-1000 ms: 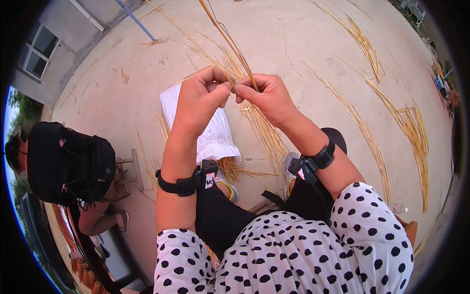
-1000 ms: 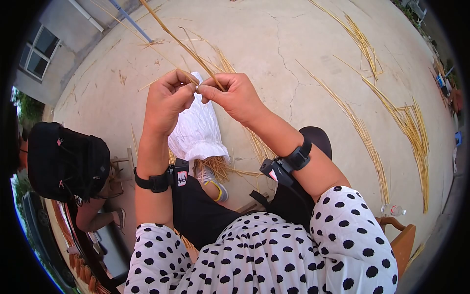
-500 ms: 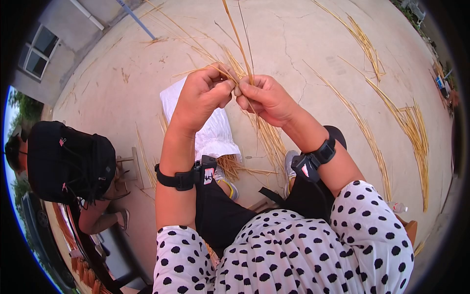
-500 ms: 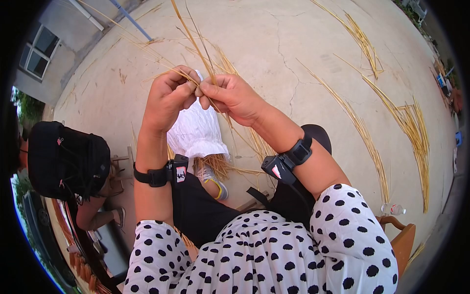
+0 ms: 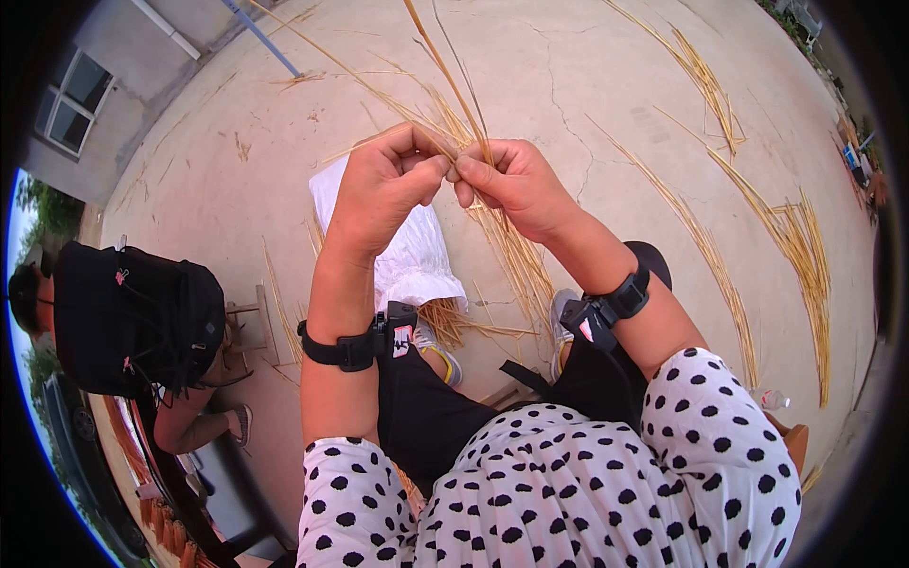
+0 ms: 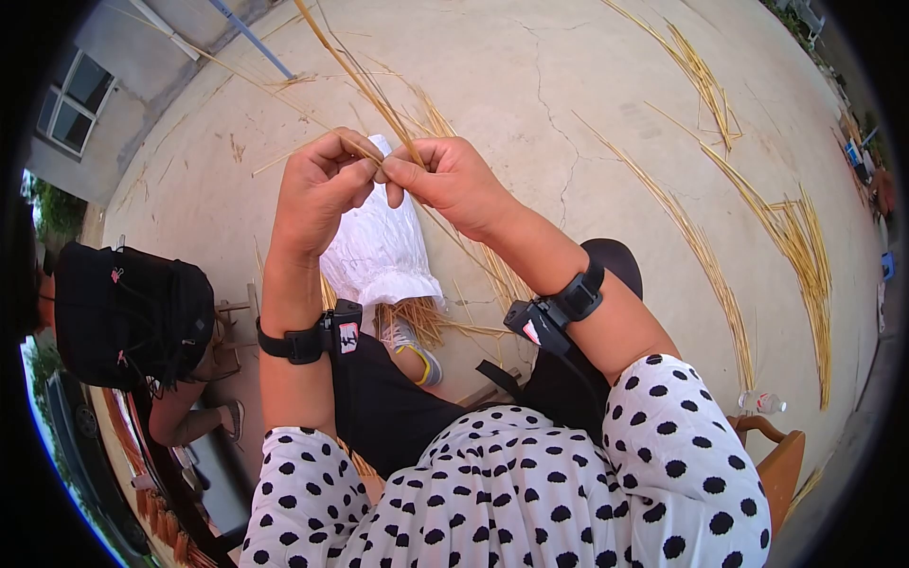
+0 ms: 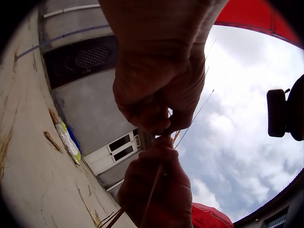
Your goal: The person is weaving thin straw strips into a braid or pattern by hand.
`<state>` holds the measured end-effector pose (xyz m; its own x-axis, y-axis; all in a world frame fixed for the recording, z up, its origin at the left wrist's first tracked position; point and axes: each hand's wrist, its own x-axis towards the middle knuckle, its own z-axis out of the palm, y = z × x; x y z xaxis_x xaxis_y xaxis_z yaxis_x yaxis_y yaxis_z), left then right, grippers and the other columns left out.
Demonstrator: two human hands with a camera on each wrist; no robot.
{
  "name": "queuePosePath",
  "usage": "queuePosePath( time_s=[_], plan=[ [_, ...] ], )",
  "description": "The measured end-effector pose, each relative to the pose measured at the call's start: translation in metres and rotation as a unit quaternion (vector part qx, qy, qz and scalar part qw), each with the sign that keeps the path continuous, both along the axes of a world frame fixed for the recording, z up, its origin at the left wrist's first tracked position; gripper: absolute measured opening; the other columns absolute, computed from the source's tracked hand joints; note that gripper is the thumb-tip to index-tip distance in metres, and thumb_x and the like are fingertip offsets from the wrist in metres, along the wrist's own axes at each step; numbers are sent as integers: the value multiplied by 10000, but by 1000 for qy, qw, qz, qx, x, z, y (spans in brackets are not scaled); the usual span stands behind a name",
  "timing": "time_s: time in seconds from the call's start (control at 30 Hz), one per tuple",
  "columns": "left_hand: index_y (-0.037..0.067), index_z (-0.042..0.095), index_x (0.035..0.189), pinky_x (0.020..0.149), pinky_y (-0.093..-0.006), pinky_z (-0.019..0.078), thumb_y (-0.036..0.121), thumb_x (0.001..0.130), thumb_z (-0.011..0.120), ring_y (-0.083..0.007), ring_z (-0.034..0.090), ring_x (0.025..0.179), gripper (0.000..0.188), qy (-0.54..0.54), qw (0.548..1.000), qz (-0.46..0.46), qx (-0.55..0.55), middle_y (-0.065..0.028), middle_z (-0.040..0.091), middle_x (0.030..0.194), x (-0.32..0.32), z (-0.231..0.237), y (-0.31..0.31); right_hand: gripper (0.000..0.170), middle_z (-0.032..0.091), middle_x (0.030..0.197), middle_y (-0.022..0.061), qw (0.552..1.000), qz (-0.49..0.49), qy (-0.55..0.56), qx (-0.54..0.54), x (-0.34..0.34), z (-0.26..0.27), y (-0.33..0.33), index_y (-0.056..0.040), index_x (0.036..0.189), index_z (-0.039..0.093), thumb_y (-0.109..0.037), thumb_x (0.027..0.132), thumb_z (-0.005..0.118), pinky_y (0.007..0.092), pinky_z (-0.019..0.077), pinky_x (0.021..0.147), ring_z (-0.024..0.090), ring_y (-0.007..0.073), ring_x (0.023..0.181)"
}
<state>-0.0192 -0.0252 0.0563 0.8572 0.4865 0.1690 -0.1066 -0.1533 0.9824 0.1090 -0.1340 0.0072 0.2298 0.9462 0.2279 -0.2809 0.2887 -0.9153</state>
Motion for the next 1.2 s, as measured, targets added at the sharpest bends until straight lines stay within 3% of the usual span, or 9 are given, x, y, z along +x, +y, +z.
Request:
queuePosePath(
  time_s=[0.07,0.4,0.47,0.6,0.8,0.87,0.9,1.1,1.2],
  plan=[
    [15,555,775,472,-183,317,8,775,521,-31,415,540,35,-2,1000,-7,22,-2,550,668,0,1,0,176,609,720,28,1000,5,-1,-3,-1,0,0,-22,863,623,-180,895,552,223,404,649,517,79,712],
    [25,530,791,463,-180,311,-2,795,493,-38,409,549,46,-110,991,20,77,-20,542,710,11,-7,-4,201,582,665,-8,994,44,102,-2,4,-3,5,-71,821,611,-245,899,549,166,253,428,340,14,475],
    [23,533,811,441,-178,297,26,814,506,-45,404,519,27,-43,995,-39,-82,-26,545,702,7,-5,1,199,575,656,-14,991,53,126,-4,4,-5,4,-76,821,607,-249,899,550,167,252,425,335,14,470],
    [19,542,831,423,-181,281,56,829,520,-47,401,497,43,-21,993,-39,-113,-28,542,692,7,-6,1,194,572,656,-19,994,30,102,-31,5,-7,3,-74,830,606,-251,893,557,168,251,419,331,14,459],
    [-1,548,876,450,-178,334,57,831,559,-49,466,531,74,85,992,59,73,-40,559,710,-2,0,-3,198,576,655,-15,993,-84,62,-59,11,-9,6,-51,860,621,-242,876,577,172,249,417,336,18,459],
    [-18,542,887,468,-185,362,3,829,549,-55,480,544,62,-169,961,146,163,-69,573,812,-1,-3,-9,200,577,652,-13,992,-94,59,-62,12,-9,5,-43,869,624,-238,872,581,173,249,416,339,19,460],
    [-31,513,921,497,-192,411,-48,833,508,-74,521,577,90,-207,947,148,194,-116,561,1001,1,-1,-9,199,576,649,-12,992,-92,51,-66,13,-8,5,-39,871,624,-233,872,580,173,252,418,342,20,461],
    [-38,425,1014,636,-229,506,-67,845,450,-162,627,790,173,-191,934,169,250,-172,479,1208,9,-1,-10,196,577,642,-13,995,-72,29,-68,5,-6,6,-35,873,626,-224,872,576,171,259,427,349,17,467],
    [-39,416,1021,703,-252,506,-62,851,443,-183,619,874,174,-170,932,188,258,-160,513,1151,13,-10,-3,197,577,638,-16,995,-66,28,-63,3,-5,6,-34,873,626,-224,874,574,167,261,429,349,15,469]
  ],
)
